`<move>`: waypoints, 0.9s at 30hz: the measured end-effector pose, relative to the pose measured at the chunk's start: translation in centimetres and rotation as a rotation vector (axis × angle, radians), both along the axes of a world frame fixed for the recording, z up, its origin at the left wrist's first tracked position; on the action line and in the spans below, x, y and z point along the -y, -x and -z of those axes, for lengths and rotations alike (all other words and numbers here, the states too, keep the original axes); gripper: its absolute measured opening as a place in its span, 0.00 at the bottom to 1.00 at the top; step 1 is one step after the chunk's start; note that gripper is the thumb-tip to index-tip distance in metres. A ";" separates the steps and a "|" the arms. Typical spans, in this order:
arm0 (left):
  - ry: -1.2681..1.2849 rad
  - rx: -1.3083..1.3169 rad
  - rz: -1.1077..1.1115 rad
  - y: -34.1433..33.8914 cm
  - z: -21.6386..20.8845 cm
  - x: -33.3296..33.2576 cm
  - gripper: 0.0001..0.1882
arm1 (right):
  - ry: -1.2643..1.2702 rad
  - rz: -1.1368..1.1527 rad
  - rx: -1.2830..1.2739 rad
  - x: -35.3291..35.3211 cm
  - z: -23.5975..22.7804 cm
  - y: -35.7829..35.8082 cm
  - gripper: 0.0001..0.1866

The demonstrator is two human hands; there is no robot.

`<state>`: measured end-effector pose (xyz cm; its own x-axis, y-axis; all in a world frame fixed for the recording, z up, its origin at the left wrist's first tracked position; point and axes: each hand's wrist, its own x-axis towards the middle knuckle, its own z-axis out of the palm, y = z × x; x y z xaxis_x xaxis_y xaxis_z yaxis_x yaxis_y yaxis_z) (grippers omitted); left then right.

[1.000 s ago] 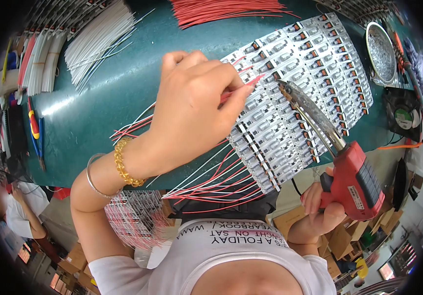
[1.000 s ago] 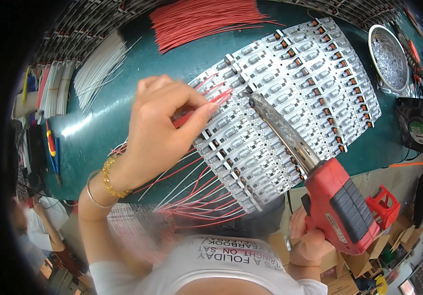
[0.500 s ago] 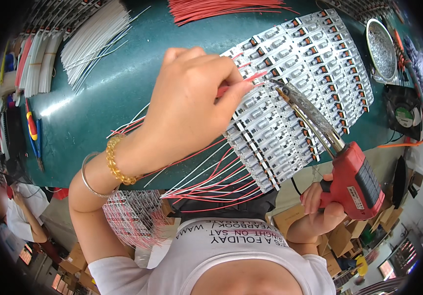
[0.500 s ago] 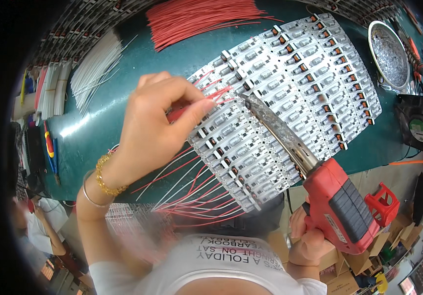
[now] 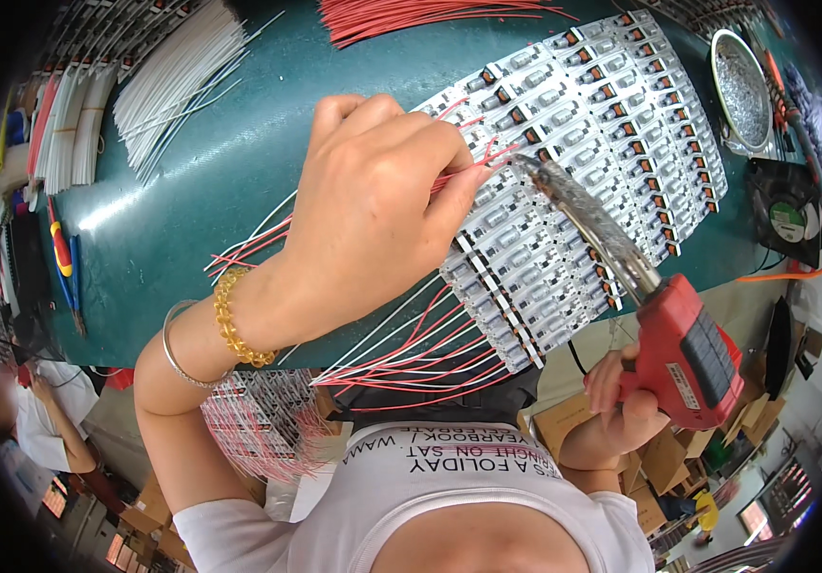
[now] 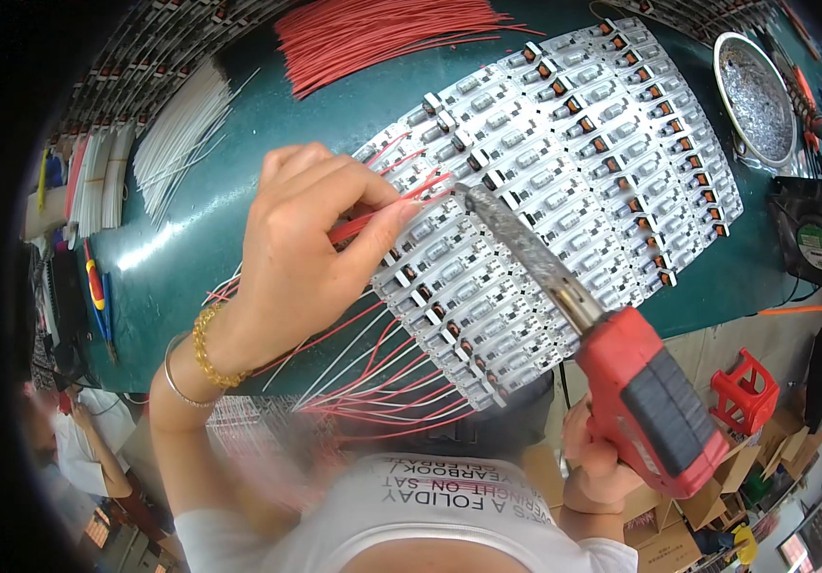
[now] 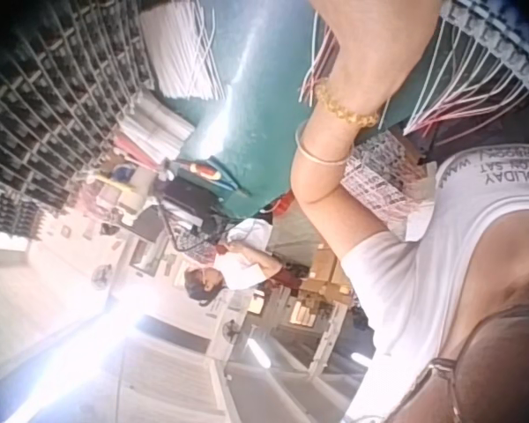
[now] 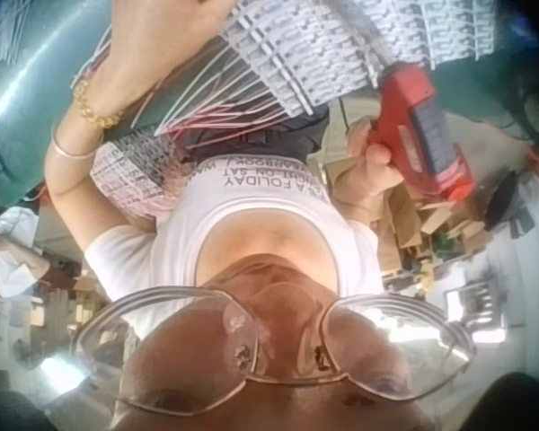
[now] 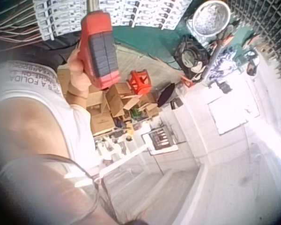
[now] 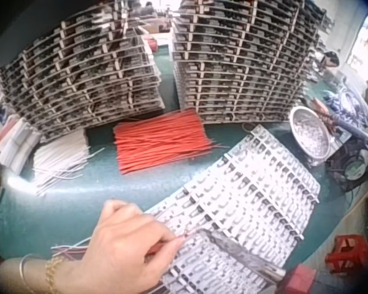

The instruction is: The person uses a soldering iron to attach red and white wires to a grid of electronic components on a workbench. They repeatedly pick up individual wires, position them on the board, and apply heat to secure them in place.

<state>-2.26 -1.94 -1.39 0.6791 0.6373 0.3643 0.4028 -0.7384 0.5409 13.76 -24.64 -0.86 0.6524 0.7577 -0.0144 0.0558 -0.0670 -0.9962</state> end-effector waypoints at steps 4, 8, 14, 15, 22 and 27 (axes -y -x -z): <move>0.006 -0.004 0.004 0.0 0.0 0.0 0.06 | -0.003 -0.063 -0.031 -0.9 -1.0 -0.1 0.40; 0.002 -0.010 -0.005 0.0 0.0 0.1 0.06 | 0.033 -0.074 -0.035 -0.9 -1.1 -0.1 0.41; -0.045 0.137 -0.047 -0.1 -0.4 0.0 0.04 | -0.002 -0.044 -0.046 -0.6 -0.9 -0.2 0.41; -0.103 0.133 -0.026 0.2 -0.7 -0.2 0.04 | -0.007 -0.028 -0.061 -0.6 -1.1 -0.2 0.41; 0.081 0.039 0.003 -0.5 -0.9 1.1 0.05 | -0.024 -0.020 -0.083 0.9 -0.8 -0.5 0.42; -0.002 0.049 -0.026 -1.2 0.3 1.8 0.06 | -0.018 -0.078 -0.079 1.1 -0.4 -0.5 0.44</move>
<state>-1.08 -3.70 -1.64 0.6434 0.6538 0.3983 0.3947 -0.7291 0.5592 14.28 -25.76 -0.44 0.5889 0.8067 -0.0497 -0.0188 -0.0479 -0.9987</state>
